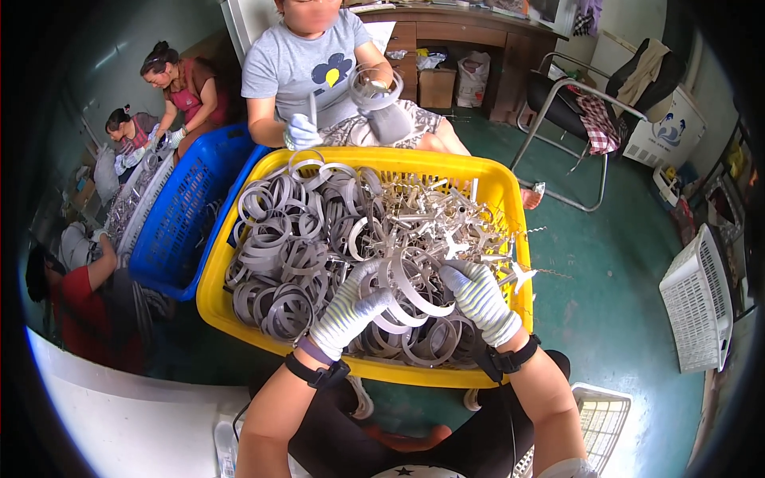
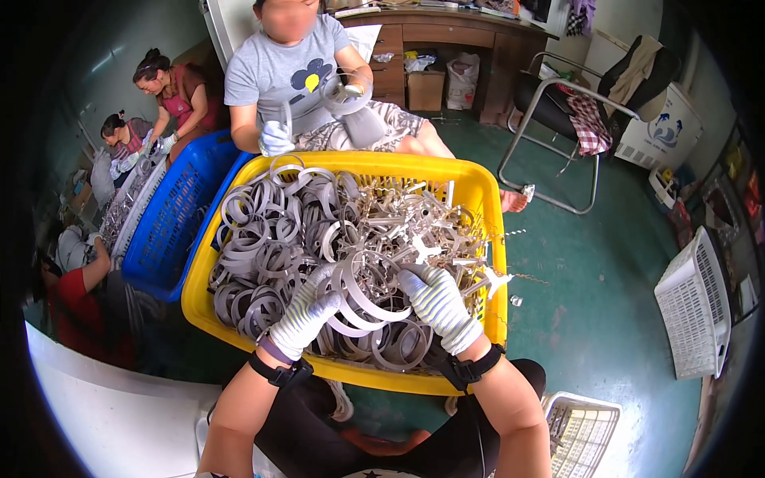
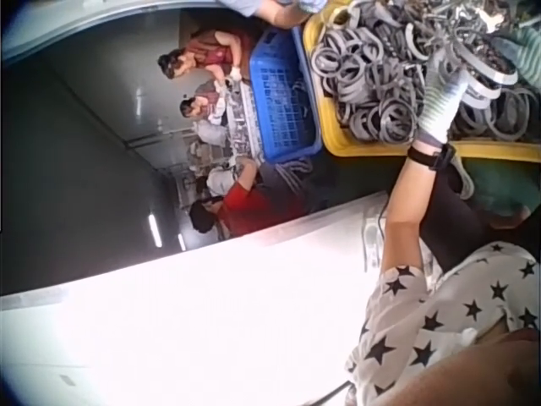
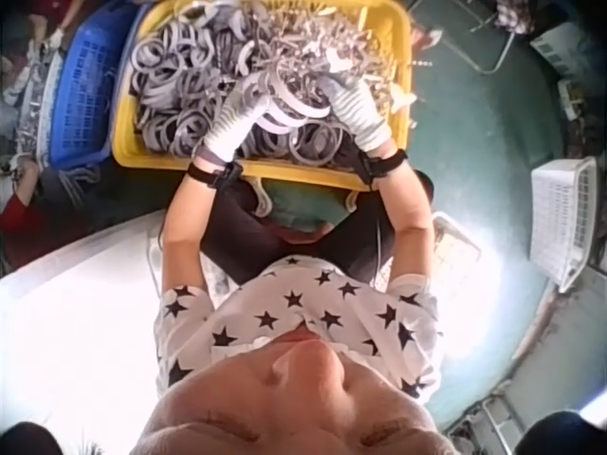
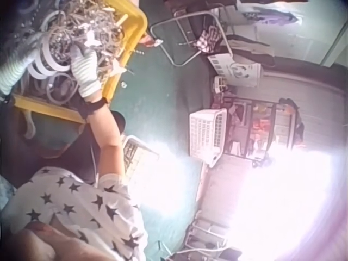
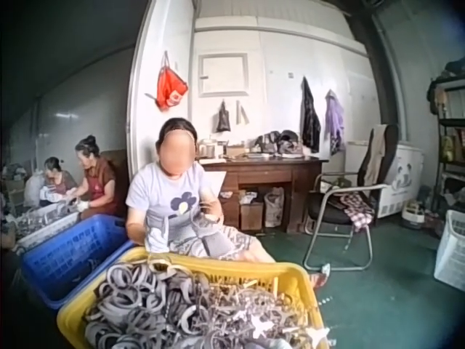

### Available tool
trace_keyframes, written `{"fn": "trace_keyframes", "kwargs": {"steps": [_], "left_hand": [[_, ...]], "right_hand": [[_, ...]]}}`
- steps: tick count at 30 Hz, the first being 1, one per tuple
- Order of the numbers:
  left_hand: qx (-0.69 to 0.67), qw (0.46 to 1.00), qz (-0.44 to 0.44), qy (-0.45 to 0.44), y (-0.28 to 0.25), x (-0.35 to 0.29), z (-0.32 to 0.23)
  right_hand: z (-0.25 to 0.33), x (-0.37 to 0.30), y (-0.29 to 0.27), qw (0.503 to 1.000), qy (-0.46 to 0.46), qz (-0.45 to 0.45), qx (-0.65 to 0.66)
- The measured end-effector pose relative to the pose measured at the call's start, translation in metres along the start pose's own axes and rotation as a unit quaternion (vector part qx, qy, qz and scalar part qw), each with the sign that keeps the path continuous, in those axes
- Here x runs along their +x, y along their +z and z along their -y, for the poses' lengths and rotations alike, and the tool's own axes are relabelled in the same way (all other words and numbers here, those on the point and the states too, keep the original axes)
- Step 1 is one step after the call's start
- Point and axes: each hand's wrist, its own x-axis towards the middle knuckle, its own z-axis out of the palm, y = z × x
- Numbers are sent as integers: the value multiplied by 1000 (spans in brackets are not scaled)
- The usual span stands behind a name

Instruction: Sorting various plastic and metal manufacturing components from a large yellow bin into smaller baskets.

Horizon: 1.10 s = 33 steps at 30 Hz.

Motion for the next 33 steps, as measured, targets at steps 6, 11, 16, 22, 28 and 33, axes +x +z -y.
{"fn": "trace_keyframes", "kwargs": {"steps": [6, 11, 16, 22, 28, 33], "left_hand": [[-24, 1000, 0, 1, -1, 1, 0], [-53, 998, 11, 28, -11, 4, 5], [-61, 998, 10, 16, -9, 2, 4], [-73, 997, 7, 9, -1, 0, -1], [-58, 998, 24, 17, -6, 3, 8], [-71, 997, 18, 26, -4, 3, 3]], "right_hand": [[-9, 0, 2, 999, 4, -5, 51], [1, -8, 5, 994, 30, 10, 108], [-2, -11, 4, 990, 46, 13, 133], [1, -13, 7, 993, 25, 11, 115], [-5, -12, 3, 987, 17, 4, 162], [-10, -6, 7, 974, -9, -53, 221]]}}
